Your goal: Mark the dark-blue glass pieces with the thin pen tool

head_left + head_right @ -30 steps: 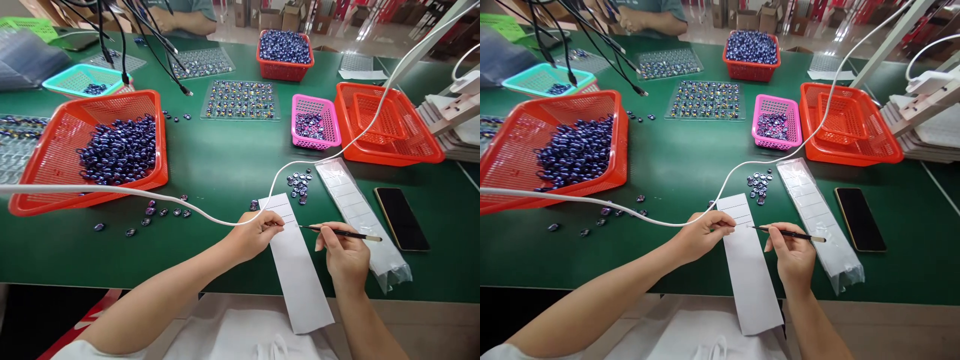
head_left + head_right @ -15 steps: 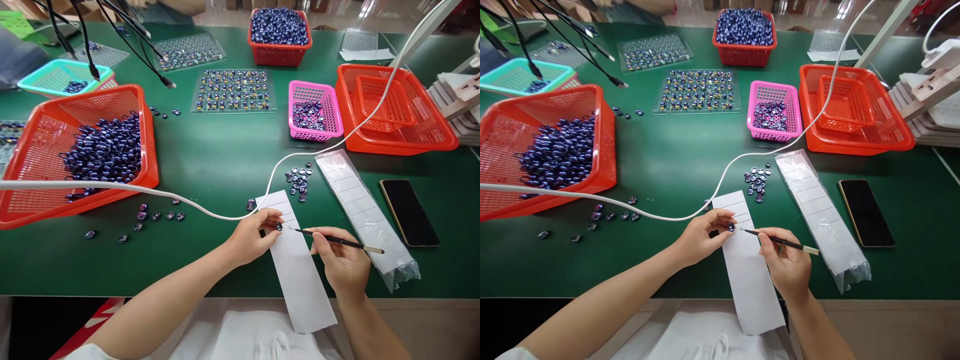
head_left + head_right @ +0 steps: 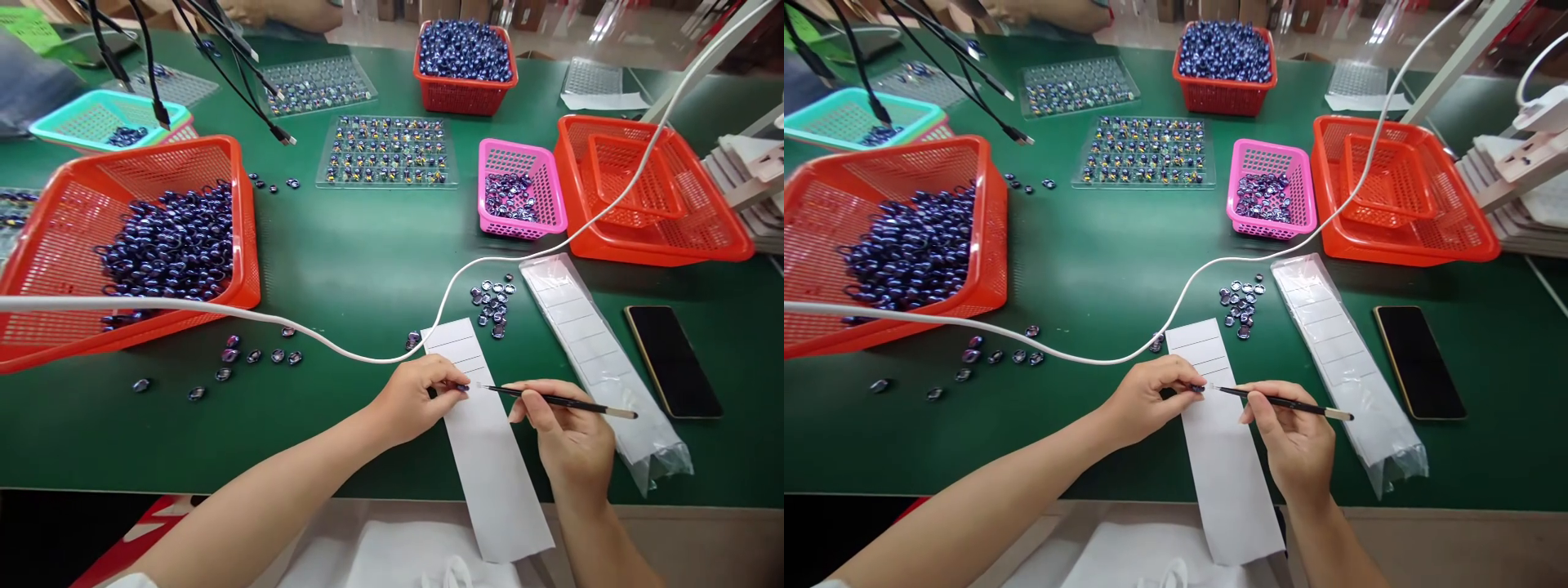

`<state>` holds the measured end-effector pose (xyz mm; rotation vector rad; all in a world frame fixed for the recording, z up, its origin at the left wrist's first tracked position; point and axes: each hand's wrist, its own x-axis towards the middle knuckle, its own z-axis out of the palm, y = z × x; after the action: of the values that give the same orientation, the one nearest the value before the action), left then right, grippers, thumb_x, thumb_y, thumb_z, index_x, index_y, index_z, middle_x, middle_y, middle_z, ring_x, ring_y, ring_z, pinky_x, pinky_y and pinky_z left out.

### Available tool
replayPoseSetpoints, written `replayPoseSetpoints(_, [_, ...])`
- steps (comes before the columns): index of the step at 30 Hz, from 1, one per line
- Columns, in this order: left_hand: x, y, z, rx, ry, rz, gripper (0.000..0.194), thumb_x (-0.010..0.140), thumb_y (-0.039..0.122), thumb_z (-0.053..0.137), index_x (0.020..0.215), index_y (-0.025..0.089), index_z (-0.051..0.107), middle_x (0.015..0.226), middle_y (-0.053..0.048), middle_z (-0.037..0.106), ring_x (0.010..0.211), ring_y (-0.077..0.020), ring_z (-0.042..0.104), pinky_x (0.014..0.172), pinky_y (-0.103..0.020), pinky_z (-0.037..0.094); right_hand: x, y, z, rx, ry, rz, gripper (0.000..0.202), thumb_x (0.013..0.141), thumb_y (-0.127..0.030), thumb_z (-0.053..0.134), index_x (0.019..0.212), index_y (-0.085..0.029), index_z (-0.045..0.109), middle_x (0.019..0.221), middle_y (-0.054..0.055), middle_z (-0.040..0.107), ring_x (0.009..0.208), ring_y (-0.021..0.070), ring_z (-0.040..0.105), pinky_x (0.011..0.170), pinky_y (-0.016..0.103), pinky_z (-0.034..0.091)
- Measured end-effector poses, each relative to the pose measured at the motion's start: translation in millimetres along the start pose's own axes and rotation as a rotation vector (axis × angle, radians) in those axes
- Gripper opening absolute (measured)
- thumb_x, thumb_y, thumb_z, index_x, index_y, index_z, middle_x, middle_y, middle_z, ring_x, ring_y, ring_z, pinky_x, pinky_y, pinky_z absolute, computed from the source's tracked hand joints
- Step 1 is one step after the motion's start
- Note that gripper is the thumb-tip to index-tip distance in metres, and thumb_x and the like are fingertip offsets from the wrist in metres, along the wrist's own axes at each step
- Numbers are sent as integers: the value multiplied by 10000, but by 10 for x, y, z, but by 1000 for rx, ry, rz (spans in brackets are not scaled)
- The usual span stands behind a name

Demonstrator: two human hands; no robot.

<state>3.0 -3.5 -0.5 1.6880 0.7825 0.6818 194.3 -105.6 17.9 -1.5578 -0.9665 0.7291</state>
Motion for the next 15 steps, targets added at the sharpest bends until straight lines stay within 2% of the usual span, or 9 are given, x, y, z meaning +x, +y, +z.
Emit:
replayPoseSetpoints(3, [1,14,-3,23,23,-2,74,822,159,709,880,159,755,821,-50,716,705,-139,649,643,-239,529,9,-14,19,9,21,3,91,901,-276,704,921,-198,746,667,22,686,573,167,652,547,284,565])
replayPoseSetpoints(7, [-13,47,-13,77,0,-16,125,869,187,647,930,167,754,843,-56,746,724,-156,667,659,-256,531,10,-8,26,16,56,4,92,892,-286,710,909,-202,743,668,20,694,557,163,650,540,281,557])
replayPoseSetpoints(11, [-37,67,2,13,-38,-119,185,908,232,589,986,153,738,836,-62,761,705,-164,704,647,-258,555,-6,27,0,42,55,30,94,893,-281,714,935,-201,738,704,29,707,582,166,657,558,287,560])
replayPoseSetpoints(15, [-38,59,38,-129,-14,-236,157,837,257,681,929,149,749,809,-64,766,712,-179,719,648,-263,578,-16,60,-14,110,63,34,87,885,-266,730,942,-202,721,806,49,748,600,164,674,571,289,562])
